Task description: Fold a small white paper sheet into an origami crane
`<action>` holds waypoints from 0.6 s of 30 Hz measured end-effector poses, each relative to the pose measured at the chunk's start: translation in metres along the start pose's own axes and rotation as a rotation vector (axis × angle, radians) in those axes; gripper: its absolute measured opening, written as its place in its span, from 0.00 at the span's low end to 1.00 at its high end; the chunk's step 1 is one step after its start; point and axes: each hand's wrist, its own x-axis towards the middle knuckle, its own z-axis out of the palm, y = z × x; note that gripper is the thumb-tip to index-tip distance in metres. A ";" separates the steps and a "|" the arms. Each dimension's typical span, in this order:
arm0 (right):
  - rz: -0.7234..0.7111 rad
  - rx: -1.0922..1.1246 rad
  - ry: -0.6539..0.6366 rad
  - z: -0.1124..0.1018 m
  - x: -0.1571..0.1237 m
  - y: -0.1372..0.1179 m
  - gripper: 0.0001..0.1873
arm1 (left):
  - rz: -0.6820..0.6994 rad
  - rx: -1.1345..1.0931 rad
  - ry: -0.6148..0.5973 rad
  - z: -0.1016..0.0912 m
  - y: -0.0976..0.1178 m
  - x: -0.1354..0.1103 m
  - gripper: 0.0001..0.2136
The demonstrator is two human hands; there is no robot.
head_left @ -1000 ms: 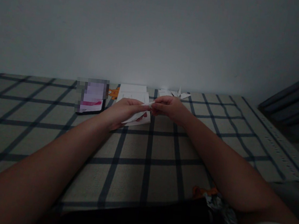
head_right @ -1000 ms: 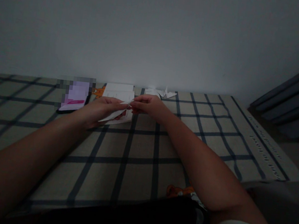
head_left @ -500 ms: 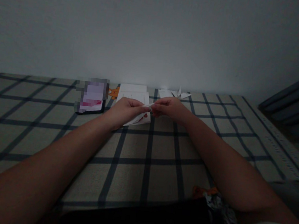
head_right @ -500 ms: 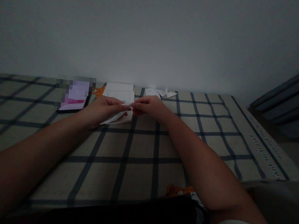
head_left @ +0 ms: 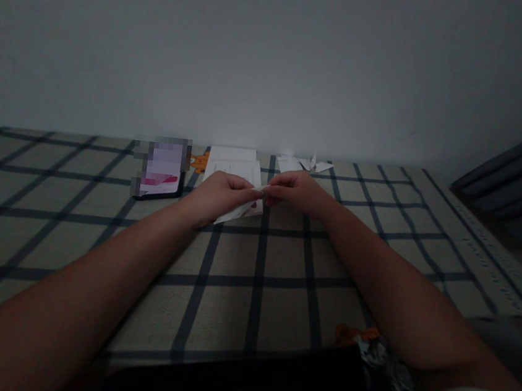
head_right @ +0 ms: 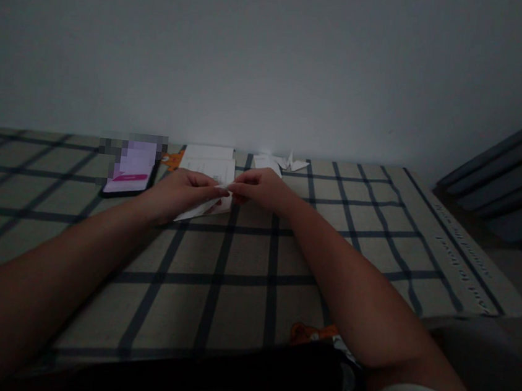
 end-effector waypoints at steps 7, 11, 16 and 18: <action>0.058 0.330 0.009 0.002 0.002 0.004 0.16 | -0.073 -0.220 -0.014 -0.002 -0.002 0.004 0.09; 0.038 0.287 0.013 0.002 0.002 0.002 0.12 | -0.086 -0.295 -0.056 -0.003 -0.004 0.005 0.10; 0.046 0.216 0.013 0.001 0.000 -0.001 0.10 | -0.074 -0.266 -0.085 -0.003 -0.005 0.004 0.09; 0.037 0.204 0.014 0.002 0.000 -0.001 0.10 | -0.055 -0.251 -0.084 -0.002 -0.005 0.004 0.09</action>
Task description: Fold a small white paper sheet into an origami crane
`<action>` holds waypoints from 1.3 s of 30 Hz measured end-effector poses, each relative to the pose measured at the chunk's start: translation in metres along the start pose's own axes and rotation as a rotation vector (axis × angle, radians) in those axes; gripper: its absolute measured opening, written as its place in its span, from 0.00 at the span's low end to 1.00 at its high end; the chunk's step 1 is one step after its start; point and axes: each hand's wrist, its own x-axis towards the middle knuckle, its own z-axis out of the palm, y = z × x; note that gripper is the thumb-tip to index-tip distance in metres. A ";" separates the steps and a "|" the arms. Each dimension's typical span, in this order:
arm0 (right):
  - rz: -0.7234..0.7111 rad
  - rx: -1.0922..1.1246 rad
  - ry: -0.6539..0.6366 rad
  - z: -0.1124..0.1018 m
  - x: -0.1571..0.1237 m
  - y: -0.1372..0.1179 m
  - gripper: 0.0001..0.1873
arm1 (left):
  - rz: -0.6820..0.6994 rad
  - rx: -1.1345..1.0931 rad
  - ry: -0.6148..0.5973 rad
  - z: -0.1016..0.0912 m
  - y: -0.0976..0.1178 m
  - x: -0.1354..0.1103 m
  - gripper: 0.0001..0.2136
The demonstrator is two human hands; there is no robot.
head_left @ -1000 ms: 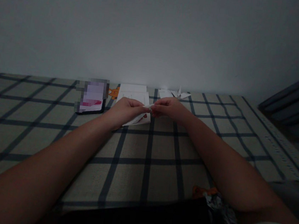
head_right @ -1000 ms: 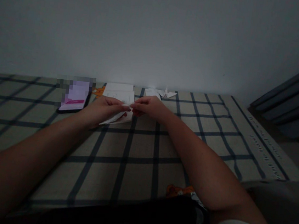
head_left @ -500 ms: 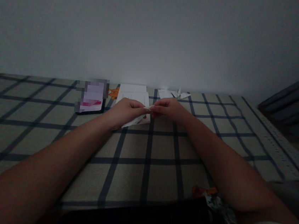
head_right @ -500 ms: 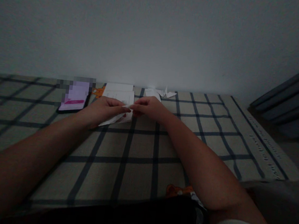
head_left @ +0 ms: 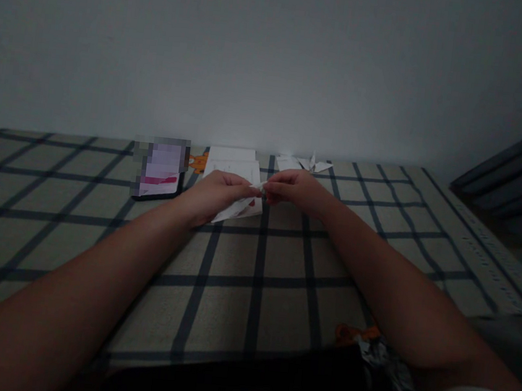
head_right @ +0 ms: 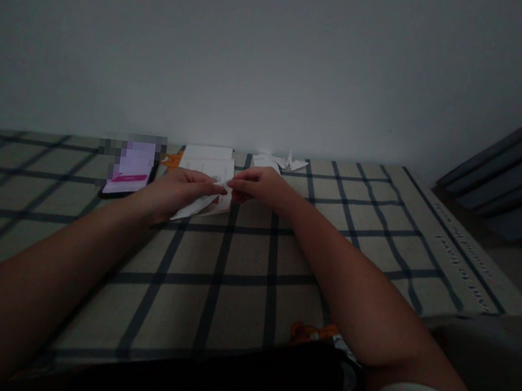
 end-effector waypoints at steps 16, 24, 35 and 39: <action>-0.041 -0.119 -0.009 -0.001 0.001 0.003 0.14 | 0.016 0.179 0.061 0.003 0.004 -0.003 0.11; -0.076 -0.173 -0.008 -0.002 0.000 0.001 0.14 | 0.033 0.198 -0.001 0.000 0.003 -0.001 0.12; -0.080 -0.253 -0.006 0.000 0.001 0.003 0.17 | 0.096 0.325 0.031 -0.003 0.000 0.000 0.15; -0.085 -0.219 0.009 -0.003 0.002 0.002 0.13 | 0.127 0.290 0.025 -0.004 -0.003 0.003 0.15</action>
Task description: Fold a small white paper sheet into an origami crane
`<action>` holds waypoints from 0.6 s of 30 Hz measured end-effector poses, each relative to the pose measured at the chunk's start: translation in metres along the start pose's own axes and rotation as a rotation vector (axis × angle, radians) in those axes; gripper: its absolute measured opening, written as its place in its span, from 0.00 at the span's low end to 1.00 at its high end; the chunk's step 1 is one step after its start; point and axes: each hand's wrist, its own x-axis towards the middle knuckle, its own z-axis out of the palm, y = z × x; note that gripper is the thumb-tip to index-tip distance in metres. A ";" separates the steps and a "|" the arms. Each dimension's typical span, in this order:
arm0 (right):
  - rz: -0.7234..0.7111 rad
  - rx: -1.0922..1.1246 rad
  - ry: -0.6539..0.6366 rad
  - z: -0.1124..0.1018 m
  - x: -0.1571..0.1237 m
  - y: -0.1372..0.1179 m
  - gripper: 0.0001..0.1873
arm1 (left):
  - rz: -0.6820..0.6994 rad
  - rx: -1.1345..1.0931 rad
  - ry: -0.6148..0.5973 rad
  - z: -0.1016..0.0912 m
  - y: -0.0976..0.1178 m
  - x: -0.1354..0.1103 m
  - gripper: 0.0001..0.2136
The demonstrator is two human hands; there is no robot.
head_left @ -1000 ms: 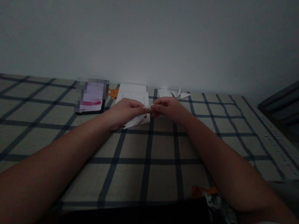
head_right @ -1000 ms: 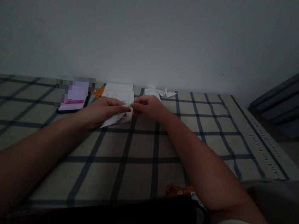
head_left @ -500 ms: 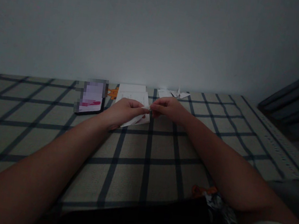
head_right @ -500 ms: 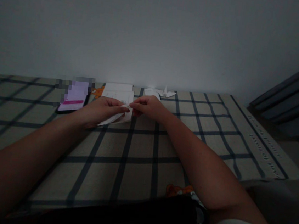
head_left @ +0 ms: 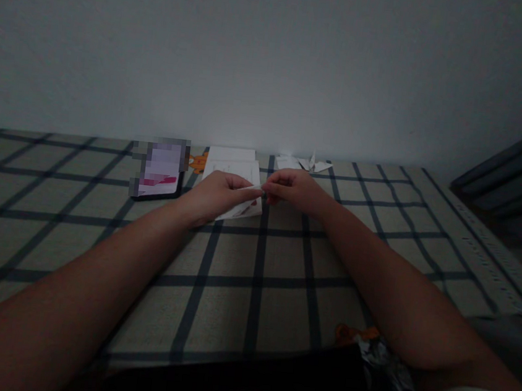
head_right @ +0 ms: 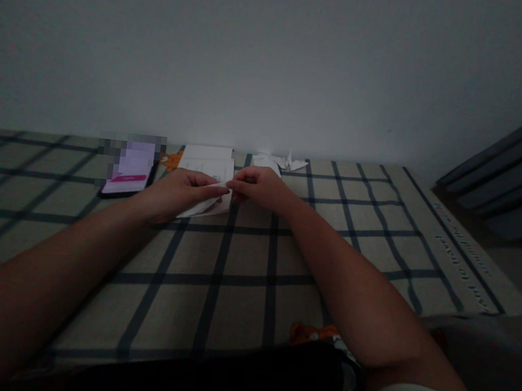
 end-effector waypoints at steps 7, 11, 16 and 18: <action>-0.004 0.127 0.089 0.000 0.003 0.003 0.14 | -0.050 -0.078 0.012 -0.003 -0.006 0.005 0.16; 0.023 0.213 0.085 0.003 0.003 0.003 0.15 | -0.006 -0.045 0.057 -0.002 -0.003 0.003 0.17; -0.013 0.080 0.060 0.000 0.002 0.005 0.15 | 0.027 -0.025 0.108 0.003 -0.003 0.003 0.19; -0.025 0.090 0.089 0.000 0.003 0.007 0.15 | 0.006 -0.153 0.132 0.005 -0.003 0.003 0.18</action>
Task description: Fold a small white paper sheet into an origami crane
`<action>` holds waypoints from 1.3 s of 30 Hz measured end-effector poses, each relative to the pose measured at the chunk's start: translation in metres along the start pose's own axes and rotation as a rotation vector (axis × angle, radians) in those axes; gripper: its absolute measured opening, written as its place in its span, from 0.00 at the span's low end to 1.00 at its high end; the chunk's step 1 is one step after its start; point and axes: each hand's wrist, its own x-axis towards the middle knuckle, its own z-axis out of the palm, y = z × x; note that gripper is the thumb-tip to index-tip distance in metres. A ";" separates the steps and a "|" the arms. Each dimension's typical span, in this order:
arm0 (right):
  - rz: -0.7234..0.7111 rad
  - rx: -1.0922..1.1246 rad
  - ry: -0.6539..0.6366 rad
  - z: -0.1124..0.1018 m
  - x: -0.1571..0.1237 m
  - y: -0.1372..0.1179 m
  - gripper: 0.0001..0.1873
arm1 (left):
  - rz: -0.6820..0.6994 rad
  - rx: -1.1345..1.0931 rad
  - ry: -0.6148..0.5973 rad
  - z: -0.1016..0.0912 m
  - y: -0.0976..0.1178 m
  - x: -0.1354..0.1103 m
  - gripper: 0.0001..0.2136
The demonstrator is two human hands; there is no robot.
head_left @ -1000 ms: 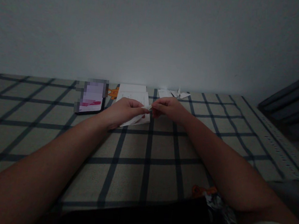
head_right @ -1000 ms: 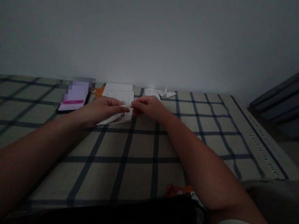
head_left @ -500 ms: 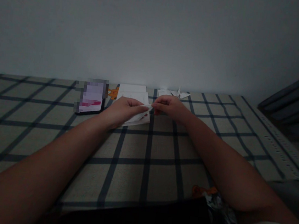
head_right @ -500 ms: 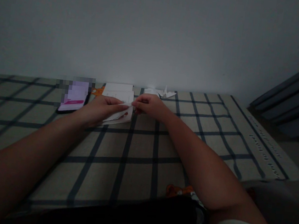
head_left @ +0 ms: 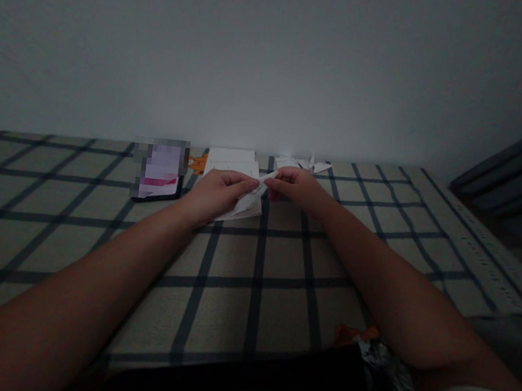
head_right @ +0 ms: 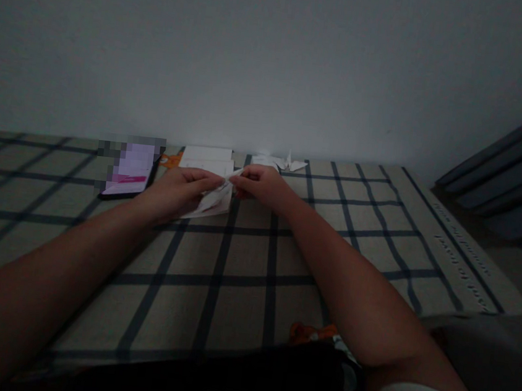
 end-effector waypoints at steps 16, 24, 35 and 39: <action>0.020 0.087 -0.019 0.010 -0.001 -0.008 0.11 | 0.093 -0.201 0.077 0.002 -0.006 0.004 0.16; 0.097 0.242 0.086 0.013 0.001 -0.004 0.13 | 0.083 -0.311 0.134 0.005 -0.008 0.008 0.13; 0.047 0.084 0.011 0.013 0.001 0.002 0.12 | 0.045 -0.225 -0.055 0.005 -0.006 0.002 0.14; 0.069 0.180 -0.028 0.014 -0.002 0.000 0.14 | 0.077 -0.179 0.028 0.004 -0.004 0.000 0.16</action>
